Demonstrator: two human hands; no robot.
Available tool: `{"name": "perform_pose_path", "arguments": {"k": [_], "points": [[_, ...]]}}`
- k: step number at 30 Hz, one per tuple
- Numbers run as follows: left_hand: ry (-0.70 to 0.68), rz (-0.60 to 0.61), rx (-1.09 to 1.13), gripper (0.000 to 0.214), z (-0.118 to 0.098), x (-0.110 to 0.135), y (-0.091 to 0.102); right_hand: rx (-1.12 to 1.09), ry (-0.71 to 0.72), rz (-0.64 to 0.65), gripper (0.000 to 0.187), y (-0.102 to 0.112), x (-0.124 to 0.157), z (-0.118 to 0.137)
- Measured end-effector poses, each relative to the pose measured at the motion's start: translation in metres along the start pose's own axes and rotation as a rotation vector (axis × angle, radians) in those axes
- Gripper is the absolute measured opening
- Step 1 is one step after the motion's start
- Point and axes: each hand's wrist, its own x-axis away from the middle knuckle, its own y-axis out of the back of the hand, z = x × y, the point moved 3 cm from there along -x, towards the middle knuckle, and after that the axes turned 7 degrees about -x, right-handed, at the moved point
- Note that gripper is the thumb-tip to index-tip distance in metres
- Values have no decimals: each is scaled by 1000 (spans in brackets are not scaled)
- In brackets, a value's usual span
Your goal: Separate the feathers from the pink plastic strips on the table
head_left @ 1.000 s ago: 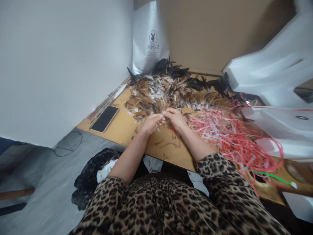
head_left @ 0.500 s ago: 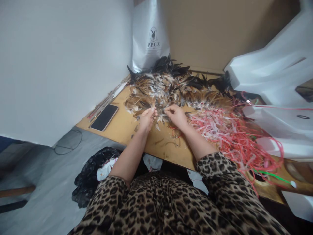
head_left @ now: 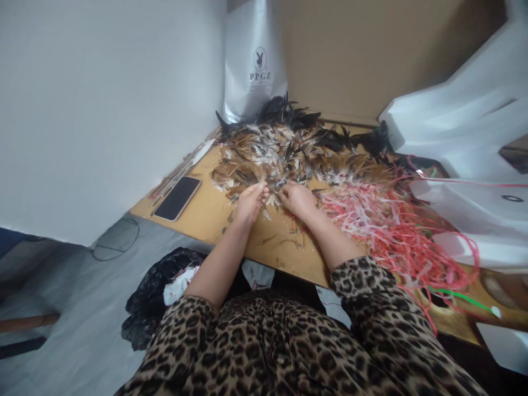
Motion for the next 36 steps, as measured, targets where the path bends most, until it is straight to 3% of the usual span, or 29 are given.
{"name": "perform_pose_path", "arguments": {"k": [3, 7, 11, 17, 25, 32, 36], "points": [[9, -4, -8, 20, 1, 0, 0, -423, -130, -70, 15, -3, -5, -13], [35, 22, -33, 17, 4, 0, 0, -1115, -357, -47, 18, -8, -9, -21], [62, 77, -78, 17, 6, 1, -2, -1441, -406, -16, 23, -9, -9, -13], [94, 173, -153, 20, 5, 7, -8, -1356, -351, -70, 25, -12, -5, -2], [92, 212, -188, 23, 5, 8, -10, -1112, -186, -205, 17, -14, -7, -4], [42, 227, -318, 25, 5, 9, -11, -1082, -235, -173, 19, -7, -5, -1], [46, 241, -355, 29, 6, 11, -13, -1178, -270, -153, 22, -9, -4, 2]]}}
